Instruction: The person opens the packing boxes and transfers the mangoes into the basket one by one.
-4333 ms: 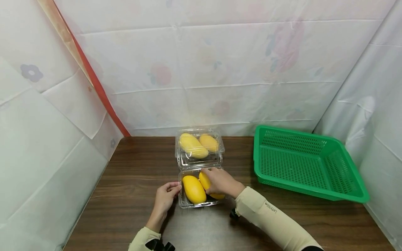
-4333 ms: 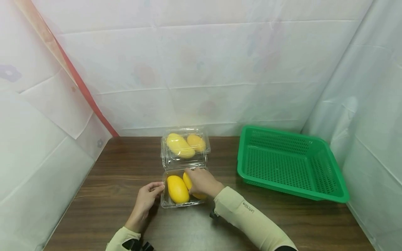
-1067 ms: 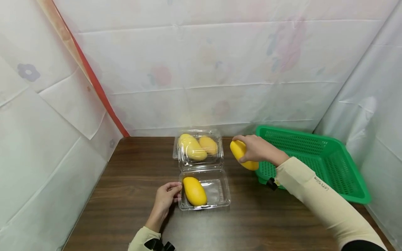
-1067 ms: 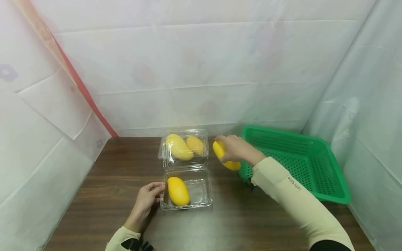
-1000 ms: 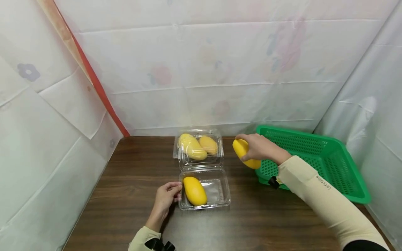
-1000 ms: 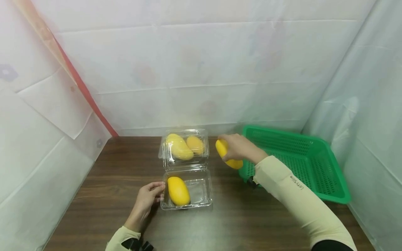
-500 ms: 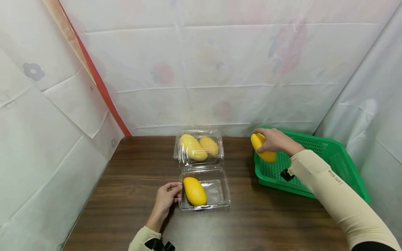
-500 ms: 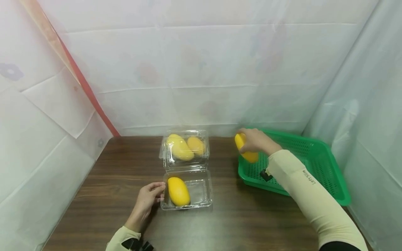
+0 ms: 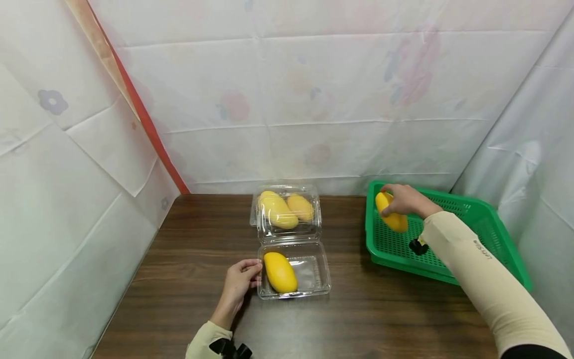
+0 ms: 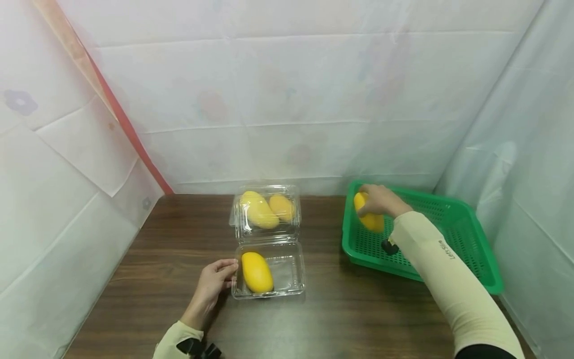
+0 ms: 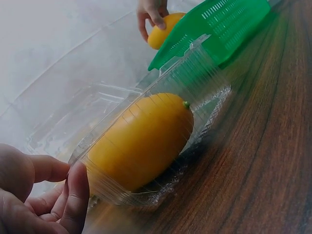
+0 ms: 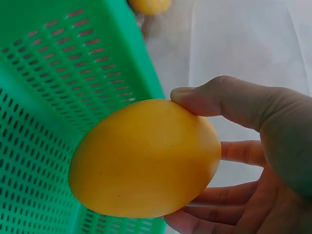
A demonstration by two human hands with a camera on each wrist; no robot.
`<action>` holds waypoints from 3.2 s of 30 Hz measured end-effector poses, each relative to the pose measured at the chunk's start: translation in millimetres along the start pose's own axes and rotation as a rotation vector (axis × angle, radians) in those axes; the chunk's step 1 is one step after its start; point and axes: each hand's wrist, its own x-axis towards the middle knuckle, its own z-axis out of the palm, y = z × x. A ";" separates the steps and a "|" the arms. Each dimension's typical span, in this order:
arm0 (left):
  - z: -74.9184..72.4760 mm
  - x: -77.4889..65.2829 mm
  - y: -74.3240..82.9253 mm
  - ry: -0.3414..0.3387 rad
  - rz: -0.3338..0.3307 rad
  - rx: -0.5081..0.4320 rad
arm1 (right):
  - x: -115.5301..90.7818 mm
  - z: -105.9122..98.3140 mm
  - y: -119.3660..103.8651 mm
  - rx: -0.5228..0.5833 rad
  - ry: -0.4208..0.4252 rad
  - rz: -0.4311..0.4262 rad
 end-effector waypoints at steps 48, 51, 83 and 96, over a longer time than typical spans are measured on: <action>-0.8 -5.2 0.8 0.015 -0.006 0.022 | 49.4 50.8 56.2 0.010 -0.042 0.040; -0.2 -4.9 0.6 0.012 -0.007 0.024 | 46.3 49.8 54.3 0.003 -0.034 0.045; -2.0 -3.4 -1.9 -0.052 0.055 -0.059 | 28.9 40.1 35.9 0.000 0.031 -0.085; -1.5 -3.0 1.1 -0.008 -0.004 -0.017 | 18.0 27.3 6.6 0.035 0.143 -0.060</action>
